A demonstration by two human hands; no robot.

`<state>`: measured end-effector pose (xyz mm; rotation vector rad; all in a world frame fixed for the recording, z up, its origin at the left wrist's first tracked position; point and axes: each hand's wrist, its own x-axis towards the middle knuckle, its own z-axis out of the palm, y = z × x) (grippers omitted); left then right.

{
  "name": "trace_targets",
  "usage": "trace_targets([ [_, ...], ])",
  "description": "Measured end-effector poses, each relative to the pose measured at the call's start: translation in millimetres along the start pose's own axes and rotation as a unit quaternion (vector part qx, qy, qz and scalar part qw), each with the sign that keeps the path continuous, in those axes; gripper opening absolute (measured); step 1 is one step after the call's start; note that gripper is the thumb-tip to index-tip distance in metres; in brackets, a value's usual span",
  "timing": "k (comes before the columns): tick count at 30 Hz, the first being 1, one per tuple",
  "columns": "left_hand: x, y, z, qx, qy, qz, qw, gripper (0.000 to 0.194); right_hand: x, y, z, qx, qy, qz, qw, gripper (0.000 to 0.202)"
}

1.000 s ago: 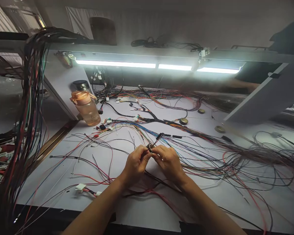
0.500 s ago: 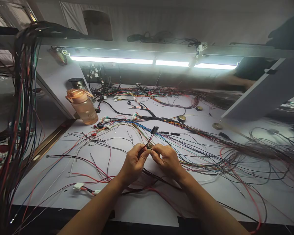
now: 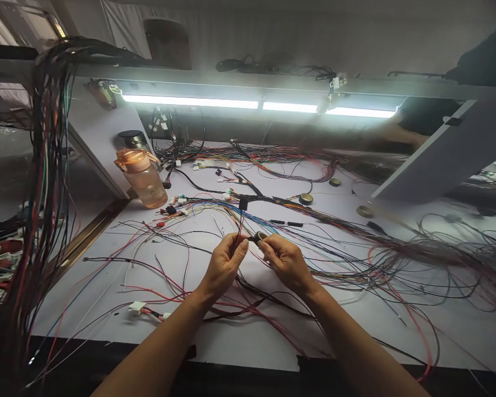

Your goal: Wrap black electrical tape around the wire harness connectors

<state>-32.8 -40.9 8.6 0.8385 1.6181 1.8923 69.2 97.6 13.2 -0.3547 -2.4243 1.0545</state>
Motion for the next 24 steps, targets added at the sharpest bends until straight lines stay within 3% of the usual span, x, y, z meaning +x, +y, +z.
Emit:
trace_targets([
  [9,1.3,6.4,-6.1,-0.075,0.005,0.009,0.997,0.038,10.1,-32.3,-18.9,0.007,-0.025,0.04,0.999,0.038],
  [18,-3.0,-0.9,-11.3,0.081,-0.009,0.051,0.995,0.037,11.9,-55.2,-13.0,-0.059,-0.03,0.029,0.997,0.038],
  [24,-6.1,2.0,-10.7,0.095,-0.017,0.057,0.994,0.039,7.7,-57.0,-11.4,-0.064,-0.015,0.024,0.998,0.04],
])
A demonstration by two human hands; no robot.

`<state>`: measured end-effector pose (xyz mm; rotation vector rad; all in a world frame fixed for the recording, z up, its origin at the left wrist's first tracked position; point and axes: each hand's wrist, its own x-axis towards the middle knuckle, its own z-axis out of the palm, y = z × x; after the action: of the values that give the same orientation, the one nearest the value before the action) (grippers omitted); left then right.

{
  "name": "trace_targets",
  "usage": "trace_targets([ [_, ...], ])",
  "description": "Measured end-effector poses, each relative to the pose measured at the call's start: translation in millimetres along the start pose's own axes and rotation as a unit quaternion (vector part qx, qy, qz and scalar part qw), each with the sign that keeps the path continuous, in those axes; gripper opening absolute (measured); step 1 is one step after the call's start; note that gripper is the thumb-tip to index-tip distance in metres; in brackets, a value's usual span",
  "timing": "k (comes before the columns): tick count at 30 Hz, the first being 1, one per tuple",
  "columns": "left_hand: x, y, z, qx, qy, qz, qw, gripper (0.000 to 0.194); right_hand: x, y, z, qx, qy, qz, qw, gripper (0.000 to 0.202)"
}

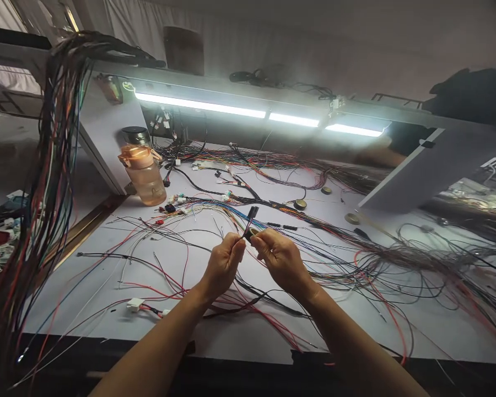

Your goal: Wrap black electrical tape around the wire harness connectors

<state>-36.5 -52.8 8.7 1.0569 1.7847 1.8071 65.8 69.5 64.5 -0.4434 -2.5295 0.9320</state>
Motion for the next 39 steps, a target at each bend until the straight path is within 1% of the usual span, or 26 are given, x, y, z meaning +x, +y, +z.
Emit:
trace_targets([
  [5,1.2,-0.9,-0.3,-0.036,0.005,0.008,0.999,0.04,0.1,-0.6,3.1,0.008,-0.006,0.004,1.0,0.04],
  [14,2.5,2.4,-1.4,0.011,0.017,0.009,1.0,0.036,-1.7,-1.6,4.4,0.01,-0.014,0.014,1.0,0.042],
  [21,2.5,1.7,-0.1,-0.022,0.02,0.014,0.999,0.038,-2.2,-1.6,4.8,0.001,-0.014,0.009,1.0,0.039],
  [23,2.6,2.6,0.5,-0.042,0.019,0.002,0.999,0.038,-2.6,-2.1,3.8,-0.008,-0.015,0.007,1.0,0.04],
  [26,3.7,5.1,1.2,-0.112,0.015,-0.029,0.993,0.039,-3.0,-1.9,2.0,-0.012,-0.018,0.002,1.0,0.039],
  [29,4.9,7.9,1.0,-0.171,0.001,-0.058,0.984,0.041,-2.8,0.6,0.3,0.01,-0.023,-0.01,1.0,0.032],
  [31,5.3,8.9,0.3,-0.178,-0.013,-0.067,0.982,0.042,-1.5,4.4,-1.6,0.039,-0.031,-0.022,0.998,0.027],
  [33,5.1,9.0,-0.7,-0.163,-0.027,-0.071,0.984,0.043,1.8,11.1,-4.7,0.092,-0.055,-0.049,0.993,0.024],
  [34,4.9,8.9,-1.3,-0.15,-0.033,-0.072,0.986,0.044,4.5,15.8,-6.6,0.127,-0.08,-0.066,0.987,0.023],
  [36,4.2,9.0,-1.9,-0.113,-0.042,-0.066,0.991,0.045,11.7,28.1,-10.7,0.202,-0.163,-0.082,0.962,0.025],
  [38,3.5,10.1,-1.8,-0.062,-0.056,-0.049,0.995,0.044,21.2,42.8,-13.8,0.265,-0.257,-0.053,0.928,0.031],
  [39,3.2,10.9,-1.4,-0.036,-0.066,-0.037,0.997,0.044,26.5,50.0,-14.6,0.282,-0.293,-0.028,0.913,0.035],
])
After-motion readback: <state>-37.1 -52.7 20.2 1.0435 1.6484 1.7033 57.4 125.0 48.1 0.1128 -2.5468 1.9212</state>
